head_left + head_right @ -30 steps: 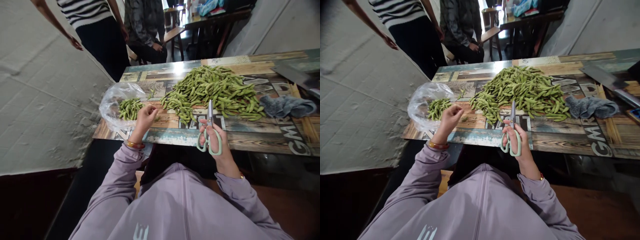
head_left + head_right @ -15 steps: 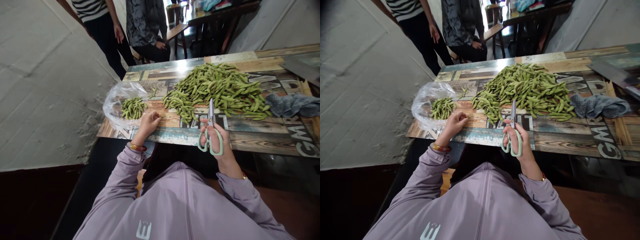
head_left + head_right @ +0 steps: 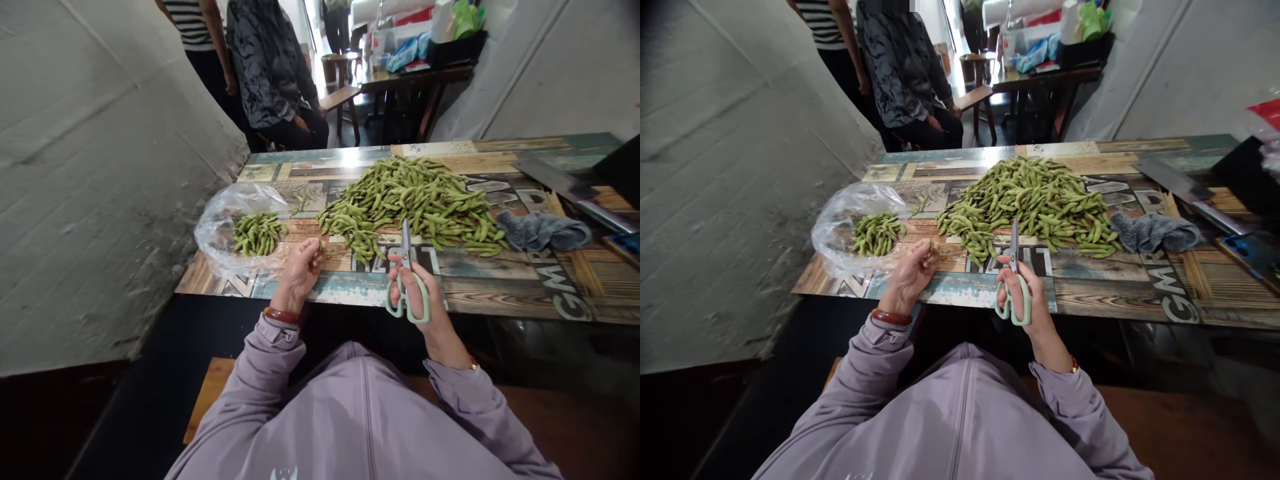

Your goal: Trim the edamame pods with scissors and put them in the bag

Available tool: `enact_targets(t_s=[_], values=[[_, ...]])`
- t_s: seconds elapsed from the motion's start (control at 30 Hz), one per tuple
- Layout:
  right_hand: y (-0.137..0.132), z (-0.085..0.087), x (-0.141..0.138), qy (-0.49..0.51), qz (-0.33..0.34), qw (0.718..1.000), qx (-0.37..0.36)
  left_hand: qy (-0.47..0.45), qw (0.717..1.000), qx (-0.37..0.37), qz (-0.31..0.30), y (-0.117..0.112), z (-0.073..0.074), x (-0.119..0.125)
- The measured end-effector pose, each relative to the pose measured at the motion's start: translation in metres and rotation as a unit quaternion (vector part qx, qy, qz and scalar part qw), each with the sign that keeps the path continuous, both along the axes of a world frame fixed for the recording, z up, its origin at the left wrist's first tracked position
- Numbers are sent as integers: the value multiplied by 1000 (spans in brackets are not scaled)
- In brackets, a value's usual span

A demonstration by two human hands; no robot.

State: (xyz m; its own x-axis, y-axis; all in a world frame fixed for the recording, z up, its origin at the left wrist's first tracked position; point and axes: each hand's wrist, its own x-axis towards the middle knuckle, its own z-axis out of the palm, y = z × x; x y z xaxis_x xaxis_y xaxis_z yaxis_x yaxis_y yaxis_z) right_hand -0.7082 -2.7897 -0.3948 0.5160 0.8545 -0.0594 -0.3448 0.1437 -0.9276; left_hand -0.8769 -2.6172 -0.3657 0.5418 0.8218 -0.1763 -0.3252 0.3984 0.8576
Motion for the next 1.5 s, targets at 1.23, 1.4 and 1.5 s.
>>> enact_targets(t_s=[1.23,1.4,1.5], values=[[-12,13,-52,-314,182,928,-82,5,998,68,-2,-20,-15,-2],[-7,11,-54,-351,172,916,-83,16,996,83,-8,-22,-16,-2],[-3,12,-57,-356,165,915,-92,18,996,87,-13,-23,-17,-1]])
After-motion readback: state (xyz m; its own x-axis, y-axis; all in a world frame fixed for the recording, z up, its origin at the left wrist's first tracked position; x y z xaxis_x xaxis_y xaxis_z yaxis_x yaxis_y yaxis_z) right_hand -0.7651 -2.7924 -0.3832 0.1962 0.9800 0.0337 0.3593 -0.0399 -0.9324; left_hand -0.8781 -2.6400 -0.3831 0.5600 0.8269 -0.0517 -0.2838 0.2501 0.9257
